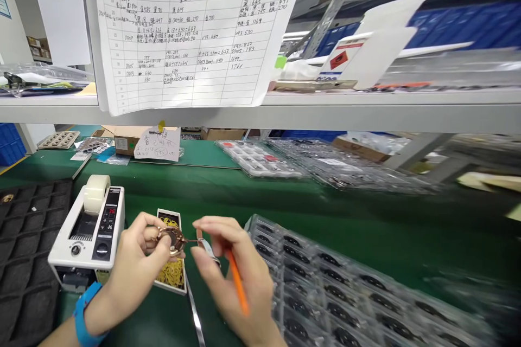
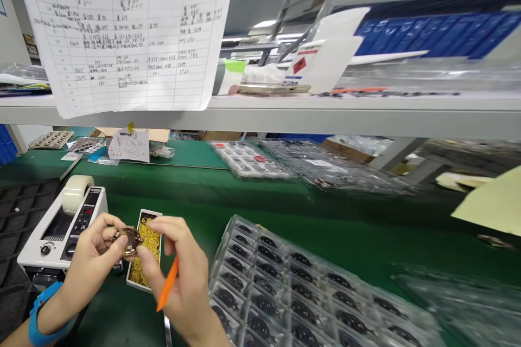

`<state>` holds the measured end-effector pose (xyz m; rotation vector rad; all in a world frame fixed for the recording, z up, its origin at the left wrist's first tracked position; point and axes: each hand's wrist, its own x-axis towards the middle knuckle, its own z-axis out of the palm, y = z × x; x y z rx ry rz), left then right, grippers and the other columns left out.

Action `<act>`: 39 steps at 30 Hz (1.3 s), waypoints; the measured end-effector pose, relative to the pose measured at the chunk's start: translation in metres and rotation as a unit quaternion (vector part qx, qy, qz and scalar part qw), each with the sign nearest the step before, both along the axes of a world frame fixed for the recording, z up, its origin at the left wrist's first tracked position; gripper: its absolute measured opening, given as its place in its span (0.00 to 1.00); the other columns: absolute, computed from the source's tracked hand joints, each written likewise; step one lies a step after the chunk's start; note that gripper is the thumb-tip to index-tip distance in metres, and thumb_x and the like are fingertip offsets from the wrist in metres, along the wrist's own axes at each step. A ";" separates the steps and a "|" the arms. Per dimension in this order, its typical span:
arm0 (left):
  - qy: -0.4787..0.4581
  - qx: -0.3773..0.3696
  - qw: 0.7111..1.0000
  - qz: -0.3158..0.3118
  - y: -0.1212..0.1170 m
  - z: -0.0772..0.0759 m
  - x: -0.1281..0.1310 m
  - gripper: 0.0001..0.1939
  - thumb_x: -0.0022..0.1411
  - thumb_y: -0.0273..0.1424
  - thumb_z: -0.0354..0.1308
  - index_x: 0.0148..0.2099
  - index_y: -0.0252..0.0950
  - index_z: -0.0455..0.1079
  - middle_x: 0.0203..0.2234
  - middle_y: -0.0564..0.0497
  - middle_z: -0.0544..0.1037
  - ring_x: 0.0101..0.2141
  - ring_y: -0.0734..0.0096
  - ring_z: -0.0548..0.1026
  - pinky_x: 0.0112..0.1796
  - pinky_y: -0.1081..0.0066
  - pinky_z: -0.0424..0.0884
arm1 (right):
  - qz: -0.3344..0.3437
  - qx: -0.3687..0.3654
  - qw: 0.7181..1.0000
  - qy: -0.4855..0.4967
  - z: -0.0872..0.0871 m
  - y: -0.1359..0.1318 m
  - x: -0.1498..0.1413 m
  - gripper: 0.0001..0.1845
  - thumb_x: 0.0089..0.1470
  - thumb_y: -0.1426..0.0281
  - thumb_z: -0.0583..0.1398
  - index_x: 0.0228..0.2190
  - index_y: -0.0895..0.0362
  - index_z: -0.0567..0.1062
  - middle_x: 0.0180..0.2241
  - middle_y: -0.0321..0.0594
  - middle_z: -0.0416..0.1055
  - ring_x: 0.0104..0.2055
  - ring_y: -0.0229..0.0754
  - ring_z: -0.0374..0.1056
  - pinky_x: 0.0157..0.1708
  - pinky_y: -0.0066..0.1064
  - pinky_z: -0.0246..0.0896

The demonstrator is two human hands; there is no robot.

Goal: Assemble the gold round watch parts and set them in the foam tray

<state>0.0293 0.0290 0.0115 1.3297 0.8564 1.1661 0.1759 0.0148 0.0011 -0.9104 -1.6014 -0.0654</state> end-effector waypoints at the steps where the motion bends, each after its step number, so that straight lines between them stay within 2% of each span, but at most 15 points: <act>1: -0.021 -0.030 0.999 -0.015 0.003 0.002 -0.001 0.09 0.56 0.32 0.61 0.32 0.36 0.63 0.20 0.57 0.73 0.24 0.74 0.76 0.28 0.76 0.74 | 0.027 -0.048 0.998 0.007 0.003 0.000 0.004 0.03 0.59 0.71 0.54 0.36 0.55 0.68 0.30 0.39 0.70 0.23 0.35 0.63 0.20 0.26 0.60; 3: -0.042 -0.060 0.997 -0.037 0.007 0.006 -0.002 0.13 0.51 0.33 0.64 0.30 0.35 0.62 0.20 0.57 0.72 0.22 0.75 0.75 0.25 0.76 0.73 | 0.079 -0.132 0.988 -0.013 0.008 0.000 0.010 0.07 0.61 0.70 0.51 0.34 0.54 0.68 0.27 0.35 0.67 0.20 0.33 0.60 0.18 0.25 0.58; 5: -0.039 -0.062 0.996 -0.046 0.011 0.009 -0.003 0.13 0.48 0.32 0.66 0.29 0.34 0.64 0.20 0.57 0.71 0.22 0.77 0.73 0.24 0.77 0.71 | 0.121 -0.179 0.975 -0.053 0.012 0.001 0.013 0.08 0.62 0.71 0.50 0.34 0.54 0.68 0.26 0.34 0.67 0.20 0.33 0.60 0.19 0.24 0.58; 8: -0.019 -0.059 0.997 -0.045 0.013 0.009 -0.004 0.11 0.45 0.29 0.66 0.27 0.33 0.65 0.19 0.57 0.69 0.21 0.79 0.70 0.25 0.78 0.70 | 0.154 -0.187 0.966 -0.095 0.014 0.002 0.013 0.08 0.61 0.74 0.50 0.34 0.54 0.68 0.26 0.34 0.67 0.23 0.34 0.62 0.22 0.24 0.58; 10: -0.008 -0.067 0.996 -0.052 0.013 0.008 -0.004 0.10 0.46 0.29 0.64 0.27 0.34 0.64 0.18 0.58 0.68 0.20 0.79 0.69 0.21 0.79 0.67 | 0.165 -0.185 0.963 -0.106 0.014 0.001 0.012 0.08 0.61 0.75 0.50 0.33 0.54 0.67 0.26 0.34 0.67 0.24 0.34 0.62 0.23 0.24 0.58; 15: 0.008 -0.060 0.997 -0.049 0.012 0.006 -0.002 0.08 0.45 0.27 0.60 0.26 0.35 0.61 0.15 0.61 0.65 0.13 0.84 0.62 0.16 0.81 0.59 | 0.156 -0.184 0.963 -0.118 0.009 0.001 0.007 0.10 0.62 0.74 0.49 0.29 0.54 0.63 0.24 0.32 0.63 0.23 0.34 0.59 0.22 0.24 0.54; 19: 0.015 -0.062 0.997 -0.047 0.013 0.006 -0.001 0.08 0.45 0.27 0.60 0.26 0.34 0.62 0.15 0.60 0.64 0.14 0.85 0.60 0.16 0.81 0.58 | 0.157 -0.219 0.957 -0.107 0.005 0.002 0.006 0.14 0.64 0.71 0.46 0.25 0.54 0.60 0.22 0.31 0.60 0.22 0.34 0.57 0.22 0.25 0.53; 24: -0.010 -0.065 0.996 -0.066 0.015 0.007 -0.003 0.12 0.46 0.32 0.65 0.27 0.33 0.65 0.18 0.58 0.66 0.16 0.84 0.60 0.17 0.80 0.60 | 0.177 -0.274 0.938 -0.120 0.006 0.002 0.011 0.13 0.64 0.68 0.46 0.28 0.53 0.61 0.24 0.32 0.63 0.25 0.35 0.59 0.25 0.26 0.55; 30: -0.025 -0.064 0.994 -0.089 0.017 0.006 -0.006 0.17 0.47 0.40 0.68 0.28 0.32 0.69 0.16 0.58 0.65 0.17 0.83 0.61 0.18 0.79 0.58 | 0.210 -0.291 0.933 -0.029 -0.001 0.007 0.005 0.21 0.65 0.61 0.43 0.21 0.54 0.52 0.19 0.30 0.51 0.21 0.34 0.50 0.21 0.26 0.49; 35: -0.016 -0.054 0.997 -0.055 0.017 0.003 -0.006 0.20 0.50 0.45 0.65 0.31 0.30 0.72 0.19 0.53 0.70 0.19 0.79 0.65 0.20 0.77 0.61 | 0.227 -0.307 0.924 0.033 0.000 0.011 0.000 0.23 0.63 0.55 0.45 0.20 0.54 0.55 0.20 0.31 0.52 0.22 0.34 0.50 0.21 0.25 0.51; 37: -0.006 -0.039 0.998 -0.043 0.018 0.001 -0.006 0.19 0.51 0.45 0.64 0.31 0.30 0.72 0.19 0.53 0.70 0.19 0.78 0.66 0.20 0.77 0.62 | 0.214 -0.308 0.926 0.040 0.002 0.011 0.000 0.25 0.62 0.53 0.45 0.20 0.55 0.56 0.19 0.31 0.53 0.21 0.34 0.50 0.21 0.25 0.50; 39: 0.027 0.009 1.000 -0.012 0.018 -0.001 -0.006 0.16 0.55 0.42 0.61 0.30 0.31 0.71 0.20 0.54 0.69 0.19 0.78 0.66 0.20 0.77 0.63 | 0.181 -0.310 0.932 0.057 0.003 0.011 0.001 0.26 0.60 0.51 0.47 0.18 0.55 0.57 0.18 0.30 0.52 0.20 0.33 0.49 0.20 0.26 0.48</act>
